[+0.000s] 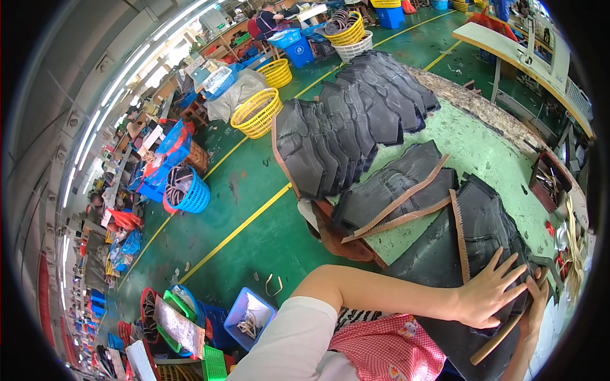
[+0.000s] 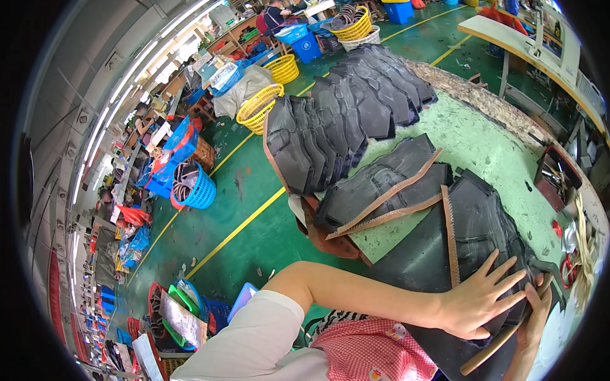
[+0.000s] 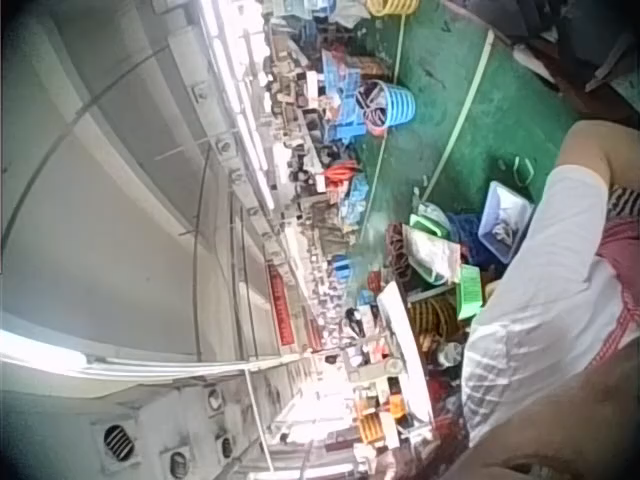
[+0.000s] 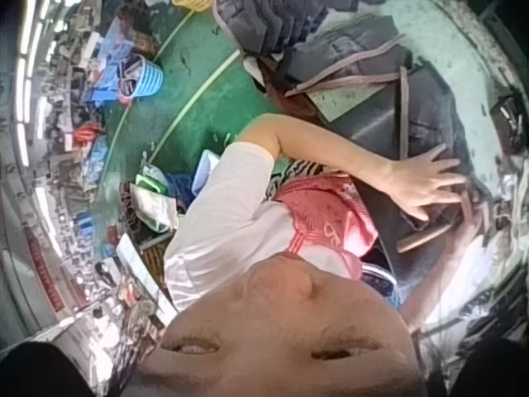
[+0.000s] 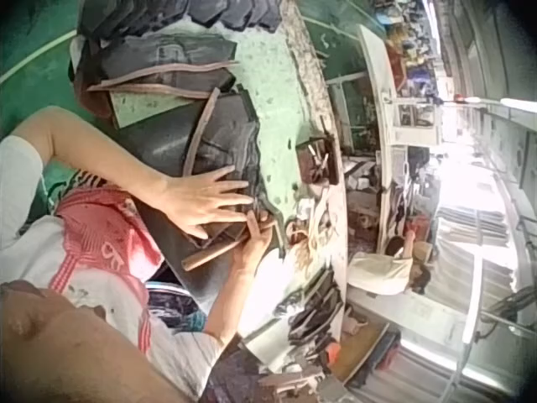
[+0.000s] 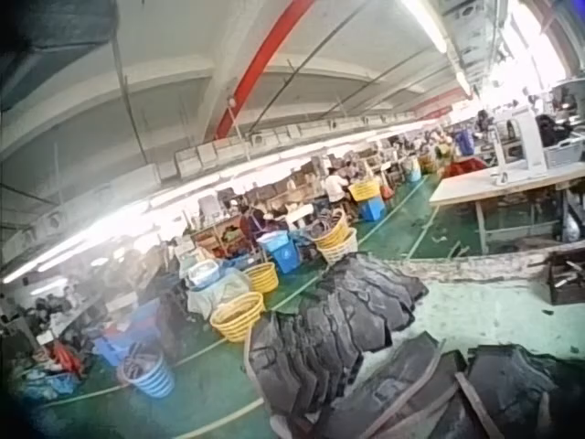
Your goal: Hammering the edges of shoe upper components on a workbench in a factory.
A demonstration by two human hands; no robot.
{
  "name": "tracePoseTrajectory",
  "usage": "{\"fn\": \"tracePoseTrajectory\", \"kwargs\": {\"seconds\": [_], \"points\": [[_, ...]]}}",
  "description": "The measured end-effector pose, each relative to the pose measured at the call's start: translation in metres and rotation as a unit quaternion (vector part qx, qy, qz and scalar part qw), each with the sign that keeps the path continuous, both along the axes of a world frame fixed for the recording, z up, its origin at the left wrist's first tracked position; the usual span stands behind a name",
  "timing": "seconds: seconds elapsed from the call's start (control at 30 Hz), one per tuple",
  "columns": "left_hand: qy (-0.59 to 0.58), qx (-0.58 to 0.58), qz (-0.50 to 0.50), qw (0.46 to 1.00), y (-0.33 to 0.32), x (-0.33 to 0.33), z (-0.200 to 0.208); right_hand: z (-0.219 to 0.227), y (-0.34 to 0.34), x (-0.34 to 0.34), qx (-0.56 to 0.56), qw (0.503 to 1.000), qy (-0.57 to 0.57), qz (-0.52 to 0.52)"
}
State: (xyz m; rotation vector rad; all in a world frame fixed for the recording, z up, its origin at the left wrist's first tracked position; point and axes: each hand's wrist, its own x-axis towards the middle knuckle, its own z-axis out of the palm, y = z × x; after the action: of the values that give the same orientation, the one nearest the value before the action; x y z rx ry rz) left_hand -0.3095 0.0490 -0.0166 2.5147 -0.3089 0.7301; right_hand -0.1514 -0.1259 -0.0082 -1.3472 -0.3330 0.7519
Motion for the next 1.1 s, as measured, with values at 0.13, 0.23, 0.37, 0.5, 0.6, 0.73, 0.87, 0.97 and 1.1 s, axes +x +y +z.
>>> {"fn": "tracePoseTrajectory", "kwargs": {"seconds": [0.13,0.23,0.37,0.5,0.6,0.73,0.87,0.97,1.1], "points": [[0.131,-0.323,-0.089,0.933,0.041,-0.003,0.041,-0.031,0.003,0.022,0.005,0.996,-0.092,-0.003],[-0.041,-0.660,-0.208,0.721,0.094,0.000,0.067,-0.027,0.008,0.060,-0.077,0.985,-0.152,-0.013],[-0.131,-0.593,-0.294,0.738,0.175,-0.036,0.143,-0.044,-0.012,0.138,-0.095,0.982,-0.161,-0.036],[-0.090,-0.385,-0.173,0.902,0.154,-0.045,0.166,-0.021,-0.011,0.128,-0.093,0.973,-0.211,-0.031],[-0.034,-0.134,-0.132,0.982,0.126,-0.014,0.117,0.020,0.028,0.078,-0.048,0.989,-0.143,-0.008],[-0.029,0.000,-0.088,0.996,0.085,0.017,0.068,0.066,0.057,0.026,-0.013,0.999,-0.003,0.035],[-0.052,-0.026,-0.132,0.990,0.064,0.029,0.059,0.065,0.048,0.018,0.018,0.999,-0.011,0.045],[-0.045,-0.130,-0.231,0.963,0.087,0.025,0.063,0.061,0.052,0.024,-0.003,0.997,-0.075,0.018],[-0.048,-0.113,-0.234,0.964,0.119,0.001,0.101,0.040,0.049,0.063,-0.051,0.981,-0.188,-0.010]]}}
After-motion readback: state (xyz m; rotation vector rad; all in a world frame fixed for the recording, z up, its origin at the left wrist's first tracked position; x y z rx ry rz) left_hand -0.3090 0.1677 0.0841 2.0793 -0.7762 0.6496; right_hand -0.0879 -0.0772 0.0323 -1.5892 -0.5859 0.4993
